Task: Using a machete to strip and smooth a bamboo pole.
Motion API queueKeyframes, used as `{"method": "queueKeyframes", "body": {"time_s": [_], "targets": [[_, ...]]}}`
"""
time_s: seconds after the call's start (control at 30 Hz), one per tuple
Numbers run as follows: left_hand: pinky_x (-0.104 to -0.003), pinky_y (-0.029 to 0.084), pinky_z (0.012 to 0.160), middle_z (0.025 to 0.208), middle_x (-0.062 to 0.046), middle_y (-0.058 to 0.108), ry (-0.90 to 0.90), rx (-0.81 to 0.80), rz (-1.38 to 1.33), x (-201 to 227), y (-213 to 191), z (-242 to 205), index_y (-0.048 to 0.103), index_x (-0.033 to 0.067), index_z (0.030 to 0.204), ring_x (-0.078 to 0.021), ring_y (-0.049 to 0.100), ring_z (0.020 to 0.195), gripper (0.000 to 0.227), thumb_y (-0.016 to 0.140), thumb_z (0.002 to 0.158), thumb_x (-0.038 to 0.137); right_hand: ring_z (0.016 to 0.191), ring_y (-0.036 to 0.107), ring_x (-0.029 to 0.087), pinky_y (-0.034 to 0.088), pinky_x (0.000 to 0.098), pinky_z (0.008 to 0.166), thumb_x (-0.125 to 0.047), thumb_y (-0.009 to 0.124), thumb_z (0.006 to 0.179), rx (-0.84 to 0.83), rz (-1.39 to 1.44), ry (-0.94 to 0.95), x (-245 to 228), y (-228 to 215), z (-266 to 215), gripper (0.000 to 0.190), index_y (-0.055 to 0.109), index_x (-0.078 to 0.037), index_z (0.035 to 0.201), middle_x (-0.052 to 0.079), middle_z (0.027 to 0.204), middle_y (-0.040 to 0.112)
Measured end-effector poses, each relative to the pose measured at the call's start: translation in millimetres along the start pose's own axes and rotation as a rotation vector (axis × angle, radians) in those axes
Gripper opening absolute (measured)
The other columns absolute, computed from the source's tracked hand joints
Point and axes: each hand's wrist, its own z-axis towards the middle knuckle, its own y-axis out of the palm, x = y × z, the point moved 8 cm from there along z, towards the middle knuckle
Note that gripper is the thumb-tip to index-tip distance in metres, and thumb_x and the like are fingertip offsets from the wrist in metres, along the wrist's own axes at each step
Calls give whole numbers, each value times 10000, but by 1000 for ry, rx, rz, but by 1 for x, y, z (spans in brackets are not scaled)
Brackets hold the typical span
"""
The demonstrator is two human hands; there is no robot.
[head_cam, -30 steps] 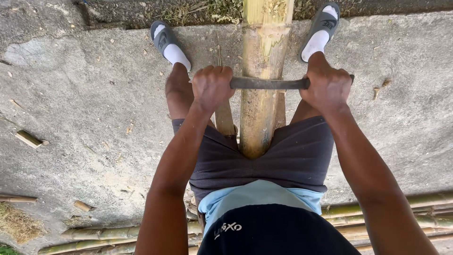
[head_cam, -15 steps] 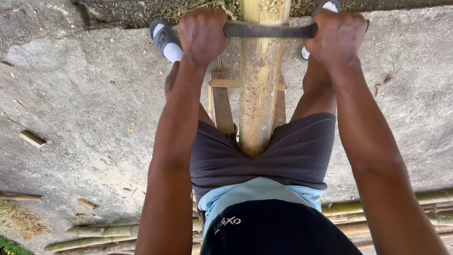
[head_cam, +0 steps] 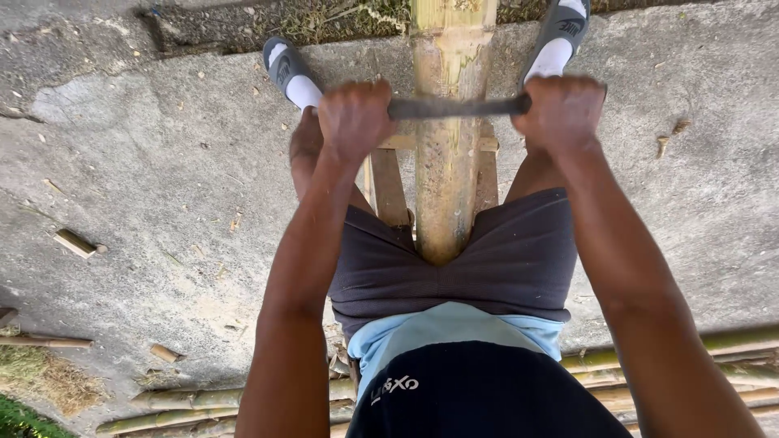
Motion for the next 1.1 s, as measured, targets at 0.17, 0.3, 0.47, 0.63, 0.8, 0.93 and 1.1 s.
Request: {"method": "queueKeyframes", "body": {"time_s": [0.17, 0.3, 0.47, 0.63, 0.8, 0.93, 1.1], "targets": [[-332, 419, 421, 571, -13, 597, 45, 86, 15, -20, -7, 45, 620, 148, 656, -139, 555, 482, 145, 710, 769, 142, 465, 426, 92, 374, 289, 486, -270, 692, 779, 255, -26, -43, -2, -47, 41, 141, 655, -162, 697, -50, 509, 474], [-338, 410, 383, 535, -6, 583, 12, -36, 43, 6, -14, 16, 611, 137, 626, -140, 536, 438, 207, 739, 787, 158, 382, 445, 114, 385, 304, 440, -201, 718, 934, 120, 89, 62, -11, -33, 0, 259, 669, -166, 683, -37, 503, 511], [-353, 477, 450, 624, -30, 643, 33, -144, 63, 49, -31, -30, 631, 128, 671, -194, 629, 544, 197, 803, 668, 224, 390, 490, 151, 409, 322, 416, -225, 751, 857, 148, 227, 81, -31, -31, -61, 186, 719, -150, 690, 8, 505, 562], [-361, 491, 466, 630, -38, 645, 41, -123, 45, 36, -21, -8, 632, 135, 675, -206, 650, 571, 183, 793, 700, 219, 404, 505, 121, 412, 301, 430, -207, 741, 918, 104, 226, 53, -16, -19, -36, 261, 682, -139, 673, -11, 533, 571], [-347, 457, 417, 568, -18, 617, 40, -129, 82, 10, -6, 35, 622, 138, 648, -171, 597, 486, 212, 769, 766, 235, 445, 524, 141, 413, 291, 458, -210, 730, 911, 158, 178, 29, 4, -23, 8, 304, 661, -127, 628, -4, 538, 557], [-311, 390, 379, 492, 19, 548, 78, -6, 156, -9, -2, 61, 601, 161, 619, -108, 495, 409, 332, 703, 924, 242, 396, 475, 106, 389, 289, 415, -217, 699, 936, 197, 105, 37, 14, -33, 40, 306, 642, -168, 639, -35, 504, 517], [-321, 358, 316, 467, 10, 543, 4, -105, 138, 11, -10, 31, 605, 154, 583, -116, 458, 355, 462, 699, 996, 339, 400, 438, 62, 380, 288, 406, -240, 705, 922, 210, 27, 20, 4, -24, 9, 329, 610, -182, 613, -80, 528, 502]]}}
